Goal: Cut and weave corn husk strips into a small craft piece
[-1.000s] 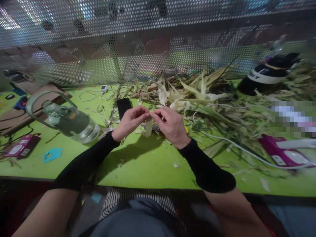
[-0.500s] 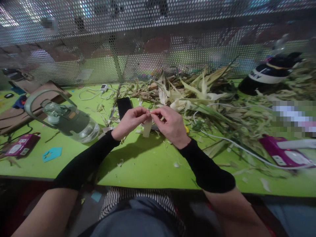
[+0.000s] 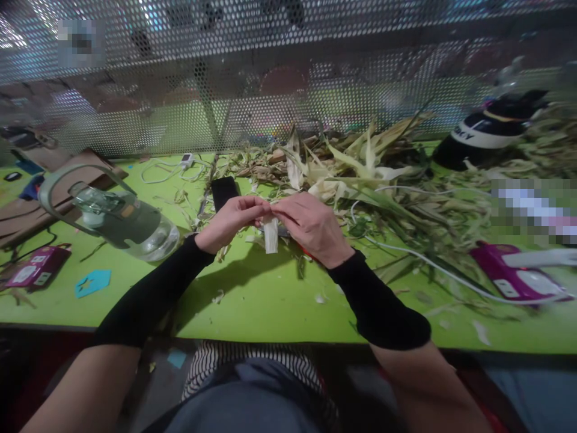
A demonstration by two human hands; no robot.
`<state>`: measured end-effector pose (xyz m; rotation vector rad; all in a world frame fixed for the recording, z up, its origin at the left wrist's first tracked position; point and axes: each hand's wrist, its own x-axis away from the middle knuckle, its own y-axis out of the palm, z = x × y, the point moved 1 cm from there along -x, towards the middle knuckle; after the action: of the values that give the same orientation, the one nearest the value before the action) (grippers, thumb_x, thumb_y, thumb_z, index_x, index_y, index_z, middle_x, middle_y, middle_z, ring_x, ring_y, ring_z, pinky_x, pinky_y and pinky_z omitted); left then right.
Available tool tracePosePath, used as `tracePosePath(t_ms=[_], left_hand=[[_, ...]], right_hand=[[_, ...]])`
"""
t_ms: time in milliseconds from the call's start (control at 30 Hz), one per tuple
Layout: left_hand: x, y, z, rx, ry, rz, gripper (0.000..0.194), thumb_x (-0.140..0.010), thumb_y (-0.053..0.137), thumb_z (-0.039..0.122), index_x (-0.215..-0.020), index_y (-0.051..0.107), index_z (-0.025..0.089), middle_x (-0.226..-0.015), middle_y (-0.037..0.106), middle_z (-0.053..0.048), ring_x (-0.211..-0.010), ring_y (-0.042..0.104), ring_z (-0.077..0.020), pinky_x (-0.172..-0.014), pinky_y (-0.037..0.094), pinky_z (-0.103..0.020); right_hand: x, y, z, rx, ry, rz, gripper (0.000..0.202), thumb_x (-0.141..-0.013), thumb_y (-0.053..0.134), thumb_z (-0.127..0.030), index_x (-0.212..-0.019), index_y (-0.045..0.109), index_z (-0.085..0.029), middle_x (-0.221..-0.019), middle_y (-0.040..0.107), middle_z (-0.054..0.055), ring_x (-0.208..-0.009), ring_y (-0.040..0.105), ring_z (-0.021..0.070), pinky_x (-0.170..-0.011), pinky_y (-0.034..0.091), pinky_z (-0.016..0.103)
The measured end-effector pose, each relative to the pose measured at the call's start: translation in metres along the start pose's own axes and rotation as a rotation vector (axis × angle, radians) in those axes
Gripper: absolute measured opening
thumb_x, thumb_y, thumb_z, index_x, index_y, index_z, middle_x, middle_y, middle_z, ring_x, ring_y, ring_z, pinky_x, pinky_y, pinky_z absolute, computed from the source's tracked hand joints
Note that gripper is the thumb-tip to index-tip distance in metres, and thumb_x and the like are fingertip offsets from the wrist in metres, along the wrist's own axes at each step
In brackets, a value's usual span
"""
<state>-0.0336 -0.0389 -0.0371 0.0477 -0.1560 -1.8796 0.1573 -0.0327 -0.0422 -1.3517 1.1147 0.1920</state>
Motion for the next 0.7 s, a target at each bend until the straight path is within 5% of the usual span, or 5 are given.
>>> tracePosePath(t_ms=[400,700], left_hand=[[-0.002,-0.0028,-0.0065,-0.164,0.181,0.067,0.014,-0.085,0.076,0.025,-0.088,0.068,0.013,-0.079,0.067,0.0,-0.072,0.058,-0.0087,-0.07,0.045,-0.023],[-0.0016,-0.001,-0.0079,-0.209,0.156,0.075,0.011,-0.086,0.074,0.022,-0.088,0.069,0.012,-0.08,0.068,-0.001,-0.074,0.06,-0.0096,-0.071,0.044,-0.023]], right_hand=[[-0.0019,0.0058,-0.0064,-0.382,0.445,0.076,0.014,-0.091,0.077,-0.037,-0.093,0.08,-0.023,-0.086,0.081,0.004,-0.067,0.072,0.0179,-0.057,0.059,0.03],[-0.0017,0.0057,-0.0068,-0.218,0.334,0.066,0.006,-0.092,0.071,-0.026,-0.088,0.073,-0.023,-0.084,0.079,0.004,-0.066,0.07,0.0189,-0.055,0.057,0.032]])
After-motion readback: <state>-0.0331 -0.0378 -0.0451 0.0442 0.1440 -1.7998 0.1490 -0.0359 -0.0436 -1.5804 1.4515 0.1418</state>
